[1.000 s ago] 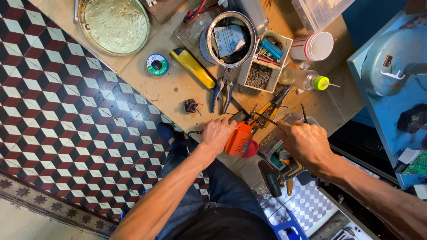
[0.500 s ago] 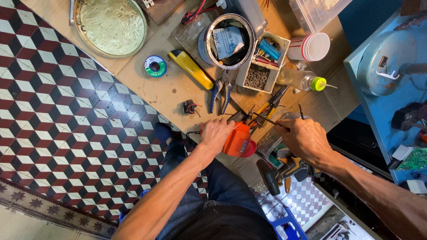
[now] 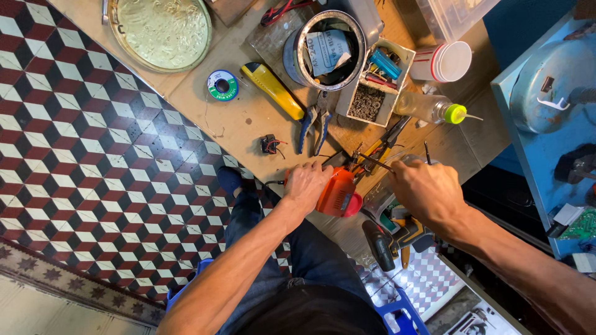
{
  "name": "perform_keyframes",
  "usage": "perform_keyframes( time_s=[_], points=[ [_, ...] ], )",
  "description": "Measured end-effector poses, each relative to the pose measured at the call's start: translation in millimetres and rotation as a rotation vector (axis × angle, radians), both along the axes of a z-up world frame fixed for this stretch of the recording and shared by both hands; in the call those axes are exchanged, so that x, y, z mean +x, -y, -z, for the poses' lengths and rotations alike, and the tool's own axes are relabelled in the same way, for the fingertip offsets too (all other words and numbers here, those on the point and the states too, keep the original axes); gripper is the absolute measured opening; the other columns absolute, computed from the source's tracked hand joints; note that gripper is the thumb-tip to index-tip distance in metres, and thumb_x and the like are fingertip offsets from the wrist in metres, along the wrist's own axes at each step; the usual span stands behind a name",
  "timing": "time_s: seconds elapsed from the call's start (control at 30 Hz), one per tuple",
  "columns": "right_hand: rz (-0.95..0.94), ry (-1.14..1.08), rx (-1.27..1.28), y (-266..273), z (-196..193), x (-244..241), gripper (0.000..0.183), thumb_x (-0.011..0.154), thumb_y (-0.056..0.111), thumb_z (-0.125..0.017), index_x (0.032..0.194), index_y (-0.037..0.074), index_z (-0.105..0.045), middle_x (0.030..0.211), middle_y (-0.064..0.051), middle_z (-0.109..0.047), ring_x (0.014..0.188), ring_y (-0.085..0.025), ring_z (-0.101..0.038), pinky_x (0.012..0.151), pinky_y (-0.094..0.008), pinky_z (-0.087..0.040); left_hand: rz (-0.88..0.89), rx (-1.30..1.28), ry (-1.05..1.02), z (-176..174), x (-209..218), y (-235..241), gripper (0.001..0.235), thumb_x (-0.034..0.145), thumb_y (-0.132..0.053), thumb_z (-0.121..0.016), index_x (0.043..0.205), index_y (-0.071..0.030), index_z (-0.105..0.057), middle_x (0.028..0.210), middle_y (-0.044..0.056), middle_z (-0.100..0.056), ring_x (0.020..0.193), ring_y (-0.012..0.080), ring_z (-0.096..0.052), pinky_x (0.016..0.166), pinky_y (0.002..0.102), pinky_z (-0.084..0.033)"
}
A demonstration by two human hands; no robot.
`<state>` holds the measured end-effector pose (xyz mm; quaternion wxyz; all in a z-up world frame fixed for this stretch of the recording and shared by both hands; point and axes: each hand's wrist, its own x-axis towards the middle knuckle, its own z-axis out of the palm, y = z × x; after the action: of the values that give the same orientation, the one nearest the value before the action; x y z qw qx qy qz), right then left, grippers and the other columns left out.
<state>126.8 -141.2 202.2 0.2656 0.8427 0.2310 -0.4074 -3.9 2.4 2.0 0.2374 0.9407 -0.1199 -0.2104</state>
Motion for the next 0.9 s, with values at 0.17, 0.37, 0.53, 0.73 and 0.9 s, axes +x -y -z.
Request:
perform_keyframes(
  time_s=[0.17, 0.37, 0.53, 0.73, 0.9],
  points=[
    [-0.286, -0.058, -0.027, 21, 4, -5, 0.055, 0.098, 0.022, -0.053, 0.151, 0.012, -0.043, 0.111, -0.019, -0.066, 0.063, -0.023, -0.070, 0.045, -0.034, -0.056, -0.059, -0.017, 0.113, 1, -2, 2, 0.040, 0.069, -0.006, -0.078, 0.104, -0.012, -0.058, 0.092, 0.011, -0.067, 0.088, 0.0281, -0.071, 0.068, 0.040, -0.057],
    [-0.476, -0.039, 0.112, 37, -2, -9, 0.067, 0.087, 0.015, -0.061, 0.151, 0.017, -0.042, 0.116, -0.022, -0.064, 0.068, -0.025, -0.070, 0.041, -0.031, -0.057, -0.048, -0.004, 0.093, 6, -4, 3, 0.039, 0.069, -0.007, -0.078, 0.103, -0.011, -0.059, 0.094, 0.012, -0.067, 0.087, 0.0276, -0.071, 0.069, 0.039, -0.056],
    [-0.475, -0.164, -0.021, 25, 4, -1, 0.062, 0.094, 0.013, -0.057, 0.153, 0.013, -0.038, 0.110, -0.022, -0.063, 0.066, -0.025, -0.070, 0.048, -0.035, -0.061, -0.046, 0.004, 0.067, 5, -5, 1, 0.040, 0.069, -0.006, -0.079, 0.104, -0.010, -0.060, 0.093, 0.011, -0.067, 0.087, 0.0273, -0.071, 0.070, 0.038, -0.056],
    [-0.479, -0.124, 0.055, 14, 0, 4, 0.065, 0.089, 0.015, -0.062, 0.150, 0.009, -0.044, 0.108, -0.025, -0.064, 0.064, -0.026, -0.072, 0.050, -0.039, -0.061, -0.057, -0.008, 0.076, 8, -7, 4, 0.039, 0.071, -0.007, -0.078, 0.105, -0.010, -0.060, 0.093, 0.011, -0.067, 0.085, 0.0276, -0.071, 0.068, 0.039, -0.056],
    [-0.460, -0.088, 0.106, 10, -2, 4, 0.056, 0.088, 0.019, -0.064, 0.141, 0.010, -0.050, 0.103, -0.018, -0.066, 0.069, -0.030, -0.072, 0.054, -0.041, -0.061, -0.080, -0.070, 0.167, 7, -10, 0, 0.034, 0.071, -0.005, -0.075, 0.100, -0.010, -0.060, 0.096, 0.010, -0.066, 0.093, 0.0265, -0.070, 0.074, 0.037, -0.056]
  ],
)
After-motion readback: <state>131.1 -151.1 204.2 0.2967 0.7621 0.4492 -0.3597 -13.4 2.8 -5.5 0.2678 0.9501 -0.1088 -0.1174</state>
